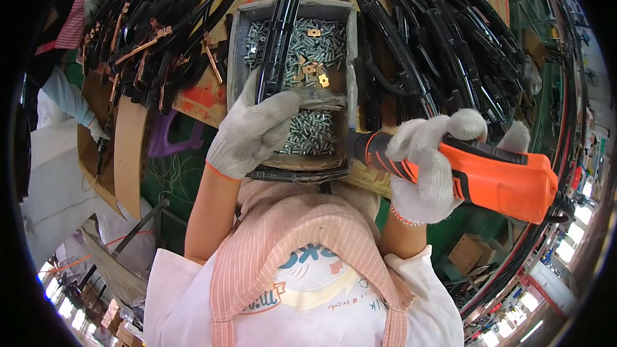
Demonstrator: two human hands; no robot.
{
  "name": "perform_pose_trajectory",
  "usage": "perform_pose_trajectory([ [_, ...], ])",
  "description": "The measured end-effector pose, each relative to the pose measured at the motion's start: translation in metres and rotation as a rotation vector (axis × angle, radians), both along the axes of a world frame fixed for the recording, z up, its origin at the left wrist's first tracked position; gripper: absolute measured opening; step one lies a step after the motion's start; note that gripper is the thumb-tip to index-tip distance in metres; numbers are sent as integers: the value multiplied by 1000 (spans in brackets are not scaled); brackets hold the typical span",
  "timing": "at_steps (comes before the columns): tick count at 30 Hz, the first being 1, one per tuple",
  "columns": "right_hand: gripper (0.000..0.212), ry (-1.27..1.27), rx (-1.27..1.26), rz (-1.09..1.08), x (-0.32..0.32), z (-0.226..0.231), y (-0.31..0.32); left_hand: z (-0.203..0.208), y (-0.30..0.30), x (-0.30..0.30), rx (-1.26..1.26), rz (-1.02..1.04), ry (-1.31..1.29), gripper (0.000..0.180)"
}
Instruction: The person assembles black cylindrical parts by driving screws into them with an electric screwdriver at a factory workbench.
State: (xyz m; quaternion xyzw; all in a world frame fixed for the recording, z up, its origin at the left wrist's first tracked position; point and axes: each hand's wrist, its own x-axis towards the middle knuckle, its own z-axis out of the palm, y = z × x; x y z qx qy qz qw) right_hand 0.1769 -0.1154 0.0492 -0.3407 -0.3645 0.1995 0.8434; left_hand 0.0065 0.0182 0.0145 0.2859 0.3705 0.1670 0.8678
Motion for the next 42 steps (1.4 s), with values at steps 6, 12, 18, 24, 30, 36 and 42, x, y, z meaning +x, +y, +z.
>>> perform_pose_trajectory([
  [6,95,-42,15,21,-4,-5,5,2,-1,0,10,15,52,74],
  [12,96,-38,-74,-27,-8,-7,2,-1,-1,1,26,8,16,78],
  [18,92,-26,6,13,-5,-1,2,-6,0,0,13,-26,36,80],
  [24,92,145,25,-43,-2,9,2,-4,-3,4,18,42,5,80],
  [30,89,26,-12,-53,2,4,0,-1,-2,3,33,13,19,80],
  [36,87,62,-33,-83,1,8,0,-2,-4,5,31,51,69,80],
  [42,88,58,-34,-94,1,9,2,-1,-4,5,37,42,47,80],
])
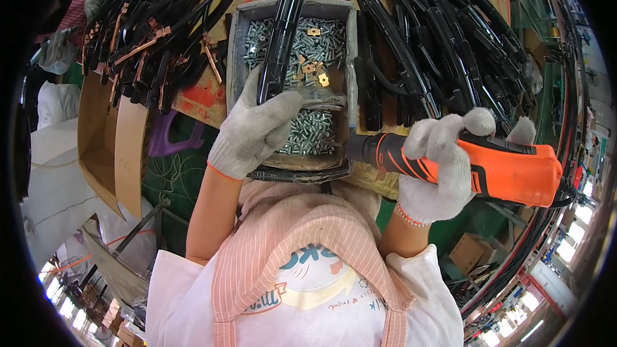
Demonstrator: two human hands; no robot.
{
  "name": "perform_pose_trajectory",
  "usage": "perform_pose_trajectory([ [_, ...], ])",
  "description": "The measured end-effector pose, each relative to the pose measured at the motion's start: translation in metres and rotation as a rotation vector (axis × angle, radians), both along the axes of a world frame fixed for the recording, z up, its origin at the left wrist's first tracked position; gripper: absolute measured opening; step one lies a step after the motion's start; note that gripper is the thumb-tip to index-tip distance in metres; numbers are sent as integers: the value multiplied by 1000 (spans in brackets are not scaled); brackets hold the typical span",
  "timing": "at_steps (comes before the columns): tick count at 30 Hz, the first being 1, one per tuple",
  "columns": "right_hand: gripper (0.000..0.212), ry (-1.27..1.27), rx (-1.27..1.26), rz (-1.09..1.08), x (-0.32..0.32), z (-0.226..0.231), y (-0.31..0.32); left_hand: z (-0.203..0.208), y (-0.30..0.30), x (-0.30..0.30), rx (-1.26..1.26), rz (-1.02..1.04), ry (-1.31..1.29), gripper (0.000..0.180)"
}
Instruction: The person assembles black cylindrical parts by driving screws into them with an electric screwdriver at a factory workbench.
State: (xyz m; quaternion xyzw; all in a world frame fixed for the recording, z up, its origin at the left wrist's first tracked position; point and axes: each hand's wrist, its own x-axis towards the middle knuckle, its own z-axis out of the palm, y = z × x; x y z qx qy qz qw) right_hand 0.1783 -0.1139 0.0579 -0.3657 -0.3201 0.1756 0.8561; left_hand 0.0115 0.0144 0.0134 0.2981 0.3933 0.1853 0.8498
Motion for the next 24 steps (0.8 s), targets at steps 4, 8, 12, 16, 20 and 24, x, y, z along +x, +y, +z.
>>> perform_pose_trajectory([
  [4,88,-66,-14,6,1,-3,-2,0,1,0,20,-3,11,80],
  [8,91,-17,2,50,3,-1,-5,-4,0,-1,23,-2,13,81],
  [12,92,-117,18,-8,-3,-7,2,-2,0,0,15,1,15,82],
  [16,89,-127,15,63,2,-6,0,-3,1,-2,3,-19,8,84],
  [20,88,-102,10,65,2,-7,0,-2,1,-1,-13,-10,-14,85],
  [24,82,-15,-9,-3,2,-4,0,2,0,1,-12,6,39,84],
])
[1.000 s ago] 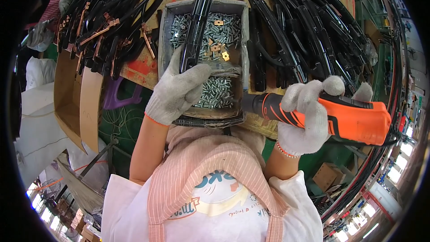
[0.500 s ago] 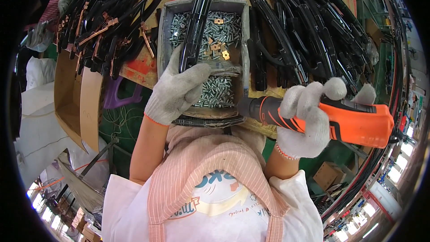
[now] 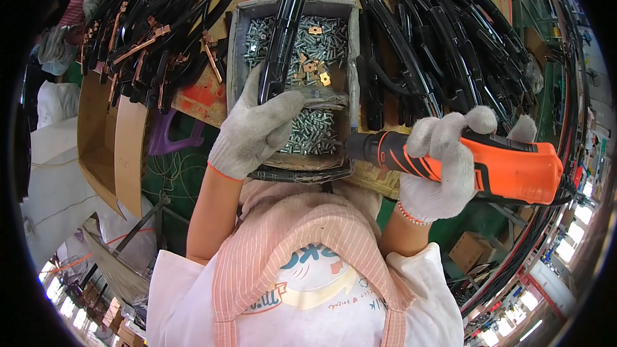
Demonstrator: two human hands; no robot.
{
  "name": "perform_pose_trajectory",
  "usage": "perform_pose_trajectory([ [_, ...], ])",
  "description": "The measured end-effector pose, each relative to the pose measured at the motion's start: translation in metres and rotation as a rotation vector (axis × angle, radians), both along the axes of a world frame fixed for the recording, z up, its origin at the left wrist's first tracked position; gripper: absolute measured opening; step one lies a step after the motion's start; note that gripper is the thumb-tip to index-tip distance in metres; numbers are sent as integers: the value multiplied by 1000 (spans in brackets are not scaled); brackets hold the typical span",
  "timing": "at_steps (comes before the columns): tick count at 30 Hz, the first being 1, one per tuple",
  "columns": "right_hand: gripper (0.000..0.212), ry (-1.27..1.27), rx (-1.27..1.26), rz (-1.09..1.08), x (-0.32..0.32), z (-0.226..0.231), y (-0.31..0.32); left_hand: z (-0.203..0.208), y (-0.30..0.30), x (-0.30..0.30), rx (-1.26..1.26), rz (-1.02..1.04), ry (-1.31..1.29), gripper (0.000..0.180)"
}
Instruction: The person assembles black cylindrical parts by driving screws into them with an electric screwdriver at a factory workbench.
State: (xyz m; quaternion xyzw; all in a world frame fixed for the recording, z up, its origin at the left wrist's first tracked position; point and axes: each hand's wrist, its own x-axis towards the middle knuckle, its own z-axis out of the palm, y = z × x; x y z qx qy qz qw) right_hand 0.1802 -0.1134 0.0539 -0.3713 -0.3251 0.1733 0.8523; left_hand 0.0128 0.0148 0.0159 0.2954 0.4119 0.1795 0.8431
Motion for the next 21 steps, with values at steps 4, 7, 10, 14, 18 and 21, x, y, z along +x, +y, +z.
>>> perform_pose_trajectory([
  [4,70,41,10,-3,8,1,0,-4,1,0,-13,14,-15,74],
  [7,60,136,36,-21,16,4,-1,-2,1,0,4,0,-22,76],
  [10,41,255,108,-21,23,10,3,0,2,-1,18,-20,-33,74],
  [14,33,413,233,6,38,3,12,0,11,-10,-95,-140,-133,52],
  [18,28,545,296,37,39,-1,32,3,14,-17,-242,-153,-316,32],
  [21,28,588,297,14,34,-5,43,-11,8,-22,-254,-43,-420,45],
])
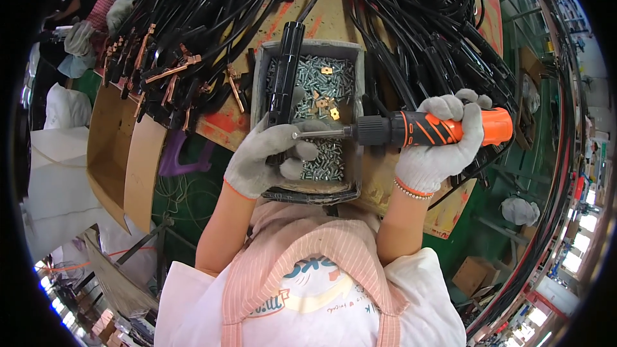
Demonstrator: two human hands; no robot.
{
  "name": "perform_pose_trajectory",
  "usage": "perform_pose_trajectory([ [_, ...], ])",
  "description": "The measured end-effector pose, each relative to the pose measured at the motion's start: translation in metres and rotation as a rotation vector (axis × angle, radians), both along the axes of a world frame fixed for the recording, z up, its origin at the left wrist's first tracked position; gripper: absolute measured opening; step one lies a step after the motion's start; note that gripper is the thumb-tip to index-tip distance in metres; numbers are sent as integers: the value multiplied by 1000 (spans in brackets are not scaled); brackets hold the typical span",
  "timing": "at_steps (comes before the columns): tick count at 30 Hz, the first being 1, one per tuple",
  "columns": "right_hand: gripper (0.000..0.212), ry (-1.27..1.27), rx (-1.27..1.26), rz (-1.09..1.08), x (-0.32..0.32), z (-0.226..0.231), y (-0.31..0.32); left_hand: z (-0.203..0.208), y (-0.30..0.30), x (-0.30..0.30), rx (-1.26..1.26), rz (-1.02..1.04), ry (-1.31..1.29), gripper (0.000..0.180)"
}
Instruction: The person assembles black cylindrical parts by driving screws into them with an electric screwdriver at a factory workbench.
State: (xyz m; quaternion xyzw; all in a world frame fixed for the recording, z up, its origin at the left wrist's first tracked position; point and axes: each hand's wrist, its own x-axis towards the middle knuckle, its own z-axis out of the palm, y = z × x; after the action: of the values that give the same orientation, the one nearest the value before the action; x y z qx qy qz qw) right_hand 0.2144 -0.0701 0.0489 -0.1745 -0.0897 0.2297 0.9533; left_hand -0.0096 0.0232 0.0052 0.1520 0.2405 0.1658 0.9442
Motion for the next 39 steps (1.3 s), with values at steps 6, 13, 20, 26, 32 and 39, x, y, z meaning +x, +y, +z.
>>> perform_pose_trajectory([
  [6,29,-58,-52,-57,2,-7,2,0,-2,3,-53,103,-63,55],
  [13,31,-208,-83,-84,-1,5,-6,-3,-4,9,38,164,26,49],
  [20,30,-439,-75,-39,-8,24,-10,-7,-3,12,40,127,86,59],
  [26,49,-432,-80,-57,-14,26,-10,2,-7,15,47,215,133,33],
  [32,64,-491,-66,-89,-28,35,-8,-2,-5,15,84,178,159,47],
  [39,79,-725,-60,-123,-37,43,-3,0,-9,18,170,181,208,48],
])
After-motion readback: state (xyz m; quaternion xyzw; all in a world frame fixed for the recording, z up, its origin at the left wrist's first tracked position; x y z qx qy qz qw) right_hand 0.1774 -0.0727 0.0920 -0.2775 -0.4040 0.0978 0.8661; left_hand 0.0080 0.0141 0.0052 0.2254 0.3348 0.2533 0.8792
